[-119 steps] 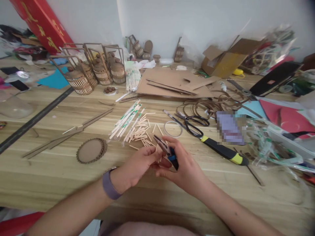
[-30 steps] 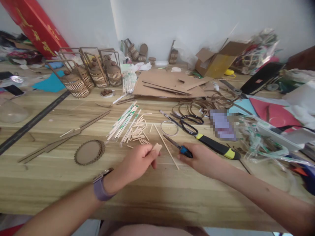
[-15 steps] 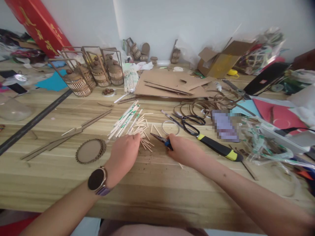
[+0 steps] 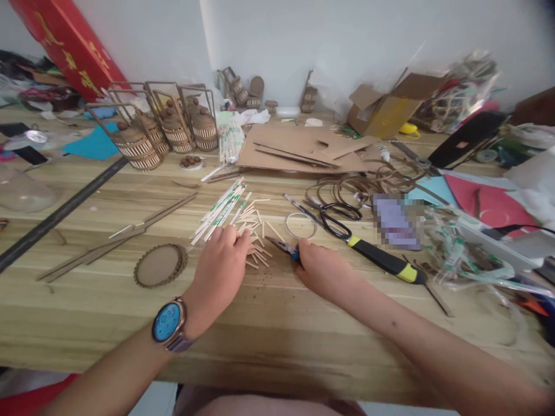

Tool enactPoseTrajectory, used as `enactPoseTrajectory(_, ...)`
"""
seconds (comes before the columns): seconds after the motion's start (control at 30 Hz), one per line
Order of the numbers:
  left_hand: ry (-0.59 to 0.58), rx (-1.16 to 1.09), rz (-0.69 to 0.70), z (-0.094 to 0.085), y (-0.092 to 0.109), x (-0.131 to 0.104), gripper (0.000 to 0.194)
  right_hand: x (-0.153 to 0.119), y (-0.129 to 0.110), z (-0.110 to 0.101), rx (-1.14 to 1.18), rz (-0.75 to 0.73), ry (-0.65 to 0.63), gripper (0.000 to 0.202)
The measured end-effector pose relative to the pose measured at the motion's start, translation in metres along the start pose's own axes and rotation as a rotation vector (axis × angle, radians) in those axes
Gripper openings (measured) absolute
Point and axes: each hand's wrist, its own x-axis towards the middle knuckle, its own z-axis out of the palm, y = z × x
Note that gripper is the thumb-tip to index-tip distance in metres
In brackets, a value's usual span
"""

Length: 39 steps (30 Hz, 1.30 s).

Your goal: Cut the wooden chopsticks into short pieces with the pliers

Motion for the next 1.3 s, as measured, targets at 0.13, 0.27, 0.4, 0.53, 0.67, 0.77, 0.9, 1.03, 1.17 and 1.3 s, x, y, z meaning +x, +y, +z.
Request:
enactPoseTrajectory(0.13, -0.007, -0.396, -0.027, -0.004, 0.0, 0.001, 0.021, -0.007, 0.008, -0.01, 0.119, -0.043, 0.022, 0.012)
enactPoseTrajectory(0.27, -0.362, -0.962, -0.175, -0.01, 0.011, 0.003, 0.026, -0.009, 0.017, -0.019, 0.523, -0.075, -0.004, 0.01)
enactPoseTrajectory(0.4, -0.637, -1.398, -0.314, -0.005, 0.028, 0.002, 0.031, -0.008, 0.016, -0.012, 1.017, -0.042, 0.043, 0.01)
enactPoseTrajectory(0.53, -0.728, -1.517, -0.416, -0.001, 0.039, 0.003, 0.032, -0.009, 0.009, -0.005, 1.13, -0.029, 0.087, 0.013)
enactPoseTrajectory(0.67, -0.713, -1.553, -0.422, 0.001, 0.04, 0.003, 0.029, -0.011, 0.007, -0.002, 1.093, -0.049, 0.15, 0.013)
enactPoseTrajectory(0.77, -0.675, -1.637, -0.416, 0.003, 0.038, 0.002, 0.023, -0.011, 0.007, 0.002, 1.061, -0.115, 0.173, 0.022)
enactPoseTrajectory(0.9, -0.583, -1.715, -0.478, 0.004, 0.033, 0.005, 0.022, -0.012, 0.007, 0.012, 0.868, -0.189, 0.259, 0.045)
enactPoseTrajectory(1.03, -0.503, -1.808, -0.582, 0.006, 0.031, 0.006, 0.019, -0.014, 0.003, 0.022, 0.673, -0.382, 0.37, 0.047)
enactPoseTrajectory(1.17, -0.494, -1.851, -0.588, 0.009, 0.033, 0.004, 0.02, -0.014, -0.002, 0.029, 0.624, -0.408, 0.463, 0.045)
enactPoseTrajectory(1.3, -0.474, -1.862, -0.532, 0.007, 0.034, 0.003, 0.026, -0.015, -0.004, 0.031, 0.664, -0.351, 0.491, 0.047)
